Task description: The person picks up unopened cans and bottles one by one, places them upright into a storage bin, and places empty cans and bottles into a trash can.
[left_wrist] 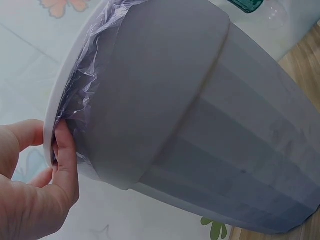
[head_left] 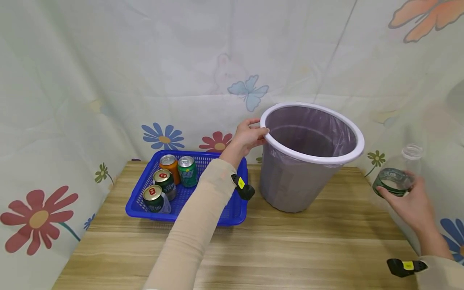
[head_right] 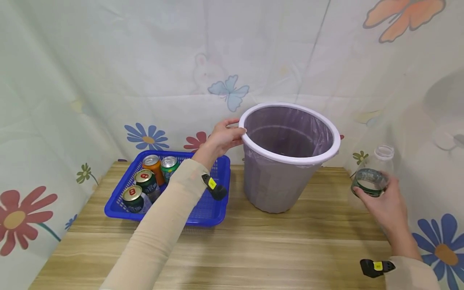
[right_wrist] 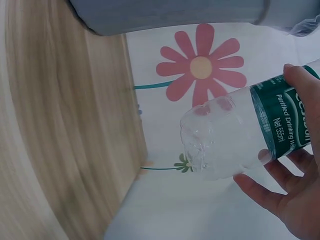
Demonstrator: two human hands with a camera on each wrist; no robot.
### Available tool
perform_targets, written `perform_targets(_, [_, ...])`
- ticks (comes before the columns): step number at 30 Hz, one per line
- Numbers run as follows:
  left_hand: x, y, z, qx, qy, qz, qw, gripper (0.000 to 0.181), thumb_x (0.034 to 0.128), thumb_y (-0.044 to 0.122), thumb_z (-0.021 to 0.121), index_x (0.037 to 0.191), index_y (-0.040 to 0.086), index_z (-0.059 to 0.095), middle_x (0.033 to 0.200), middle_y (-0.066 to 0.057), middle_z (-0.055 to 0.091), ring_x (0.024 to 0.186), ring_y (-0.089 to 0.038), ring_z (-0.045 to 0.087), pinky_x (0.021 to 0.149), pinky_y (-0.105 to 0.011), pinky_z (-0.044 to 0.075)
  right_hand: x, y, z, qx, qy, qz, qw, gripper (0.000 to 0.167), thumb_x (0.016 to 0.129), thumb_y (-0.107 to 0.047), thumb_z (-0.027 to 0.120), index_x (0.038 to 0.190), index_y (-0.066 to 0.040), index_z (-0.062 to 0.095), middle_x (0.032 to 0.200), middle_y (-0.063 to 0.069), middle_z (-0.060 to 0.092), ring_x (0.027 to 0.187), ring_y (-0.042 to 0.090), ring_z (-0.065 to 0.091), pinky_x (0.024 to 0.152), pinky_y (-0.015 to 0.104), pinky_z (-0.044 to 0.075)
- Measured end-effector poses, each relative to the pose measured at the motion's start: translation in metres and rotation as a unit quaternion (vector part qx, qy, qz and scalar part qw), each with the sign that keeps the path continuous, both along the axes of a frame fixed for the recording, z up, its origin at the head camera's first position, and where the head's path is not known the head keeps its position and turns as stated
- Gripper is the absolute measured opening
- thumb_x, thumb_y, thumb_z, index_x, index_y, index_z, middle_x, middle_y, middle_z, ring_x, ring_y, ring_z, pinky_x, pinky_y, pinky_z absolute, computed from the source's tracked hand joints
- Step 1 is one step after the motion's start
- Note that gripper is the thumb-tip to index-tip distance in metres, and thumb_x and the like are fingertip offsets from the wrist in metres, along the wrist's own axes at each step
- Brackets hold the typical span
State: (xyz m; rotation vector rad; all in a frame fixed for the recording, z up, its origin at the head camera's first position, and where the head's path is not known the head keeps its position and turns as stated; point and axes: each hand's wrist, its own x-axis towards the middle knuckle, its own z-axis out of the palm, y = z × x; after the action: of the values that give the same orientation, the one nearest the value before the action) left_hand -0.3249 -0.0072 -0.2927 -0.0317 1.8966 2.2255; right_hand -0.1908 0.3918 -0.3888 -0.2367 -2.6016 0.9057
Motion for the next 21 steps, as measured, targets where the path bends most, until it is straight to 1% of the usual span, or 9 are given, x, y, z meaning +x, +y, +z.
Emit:
perform_targets(8, [0.001,0.0,-0.001,-0.005,-0.001,0.0,1.0,0.046,0.0848,0.006,0.064,0.127,0.013,0.046,0.104,-0.011,0.059,0.078,-0.018,0.064,0.072,-0.027,0.056,0.0,-0.003,0.013,0.031,-0.021,-0.004,0.9993,0.091,0.085,-0.034,0.062,0.143,0.004,0.004,0.126,0.046,0.028,0.11,0.062,0.033,0.076,0.068,0.032])
perform_targets(12, [0.001,0.0,0.0,-0.001,0.001,-0.001,1.0,0.047,0.085,0.006,0.064,0.128,0.013,0.046,0.106,-0.011,0.059,0.077,-0.017,0.063,0.072,-0.028,0.056,-0.002,-0.003,0.019,0.032,-0.014,0.006,0.9994,0.09,0.085,-0.032,0.062,0.143,0.004,0.002,0.128,0.045,0.026,0.111,0.063,0.031,0.078,0.069,0.031])
perform_targets(15, [0.001,0.0,0.0,0.003,0.001,0.0,1.0,0.049,0.0851,0.005,0.063,0.13,0.013,0.045,0.108,-0.011,0.058,0.075,-0.016,0.063,0.072,-0.028,0.056,-0.004,-0.002,0.024,0.033,0.0,0.02,0.9992,0.088,0.085,-0.028,0.063,0.142,0.003,0.003,0.13,0.044,0.025,0.112,0.062,0.031,0.08,0.07,0.03])
perform_targets(21, [0.0,0.0,0.0,0.006,0.003,-0.001,1.0,0.05,0.0851,0.004,0.063,0.131,0.012,0.044,0.109,-0.011,0.058,0.073,-0.015,0.062,0.071,-0.027,0.056,-0.006,0.0,0.036,0.047,0.013,0.044,0.9979,0.087,0.086,-0.026,0.062,0.142,0.004,0.003,0.13,0.044,0.025,0.111,0.061,0.032,0.078,0.068,0.03])
